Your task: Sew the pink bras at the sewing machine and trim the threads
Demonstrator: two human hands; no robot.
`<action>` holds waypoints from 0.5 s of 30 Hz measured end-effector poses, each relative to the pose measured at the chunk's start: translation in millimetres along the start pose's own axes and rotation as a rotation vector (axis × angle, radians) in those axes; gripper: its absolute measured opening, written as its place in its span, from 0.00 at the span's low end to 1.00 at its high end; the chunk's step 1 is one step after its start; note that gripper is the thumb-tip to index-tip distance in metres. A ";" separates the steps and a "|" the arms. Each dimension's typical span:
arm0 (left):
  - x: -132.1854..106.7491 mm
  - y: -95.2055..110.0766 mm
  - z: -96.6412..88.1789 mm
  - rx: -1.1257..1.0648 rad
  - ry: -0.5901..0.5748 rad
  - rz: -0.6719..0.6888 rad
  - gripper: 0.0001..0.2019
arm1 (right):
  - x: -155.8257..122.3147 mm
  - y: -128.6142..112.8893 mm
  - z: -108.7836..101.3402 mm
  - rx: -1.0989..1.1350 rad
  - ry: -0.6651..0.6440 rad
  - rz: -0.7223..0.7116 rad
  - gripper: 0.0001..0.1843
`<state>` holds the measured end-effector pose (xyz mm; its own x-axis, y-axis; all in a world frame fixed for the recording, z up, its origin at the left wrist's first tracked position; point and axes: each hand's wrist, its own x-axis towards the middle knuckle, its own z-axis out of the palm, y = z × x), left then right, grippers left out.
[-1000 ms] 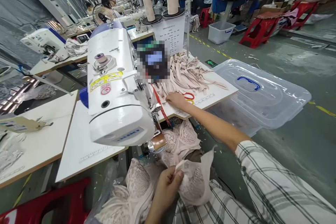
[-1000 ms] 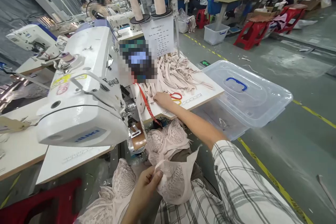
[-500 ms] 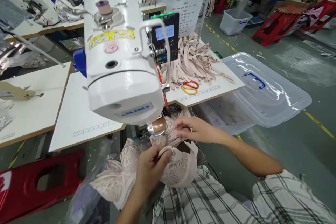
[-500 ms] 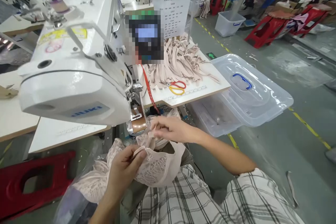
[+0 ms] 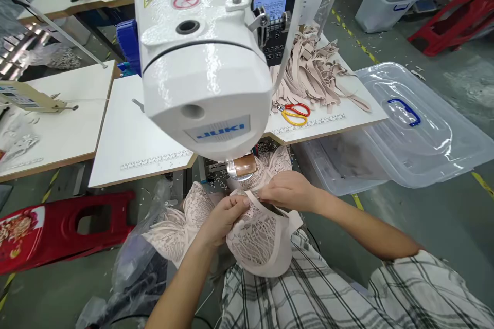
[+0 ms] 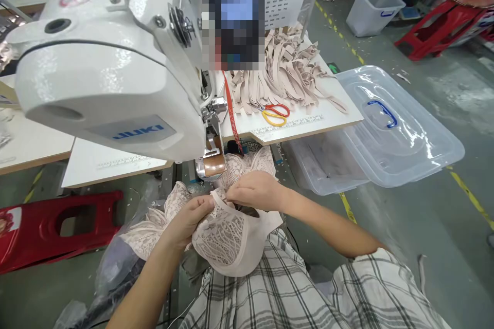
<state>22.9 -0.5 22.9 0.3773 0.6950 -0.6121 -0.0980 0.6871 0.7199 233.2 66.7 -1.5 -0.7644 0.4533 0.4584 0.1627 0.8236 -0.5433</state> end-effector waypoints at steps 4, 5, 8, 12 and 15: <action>3.4 -3.7 5.5 -0.135 0.050 0.007 0.26 | -9.9 2.3 14.4 0.011 0.118 -0.037 0.09; 3.0 -4.0 6.9 -0.116 0.081 0.041 0.25 | -11.4 1.2 17.0 0.020 0.141 0.019 0.08; -1.7 -3.5 9.9 0.079 0.209 0.175 0.22 | -15.7 -4.3 23.2 0.091 0.293 0.336 0.17; -9.1 -1.1 12.6 0.395 0.366 0.333 0.18 | -18.2 -11.9 30.7 0.593 0.035 0.683 0.33; -10.2 -1.4 16.2 0.496 0.373 0.390 0.18 | -12.6 -18.0 38.3 0.918 -0.048 0.769 0.33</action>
<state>34.1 -11.9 33.5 0.0524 0.9561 -0.2882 0.3011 0.2600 0.9174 216.1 33.1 -24.4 -0.6873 0.6914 -0.2227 0.0964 -0.2171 -0.9714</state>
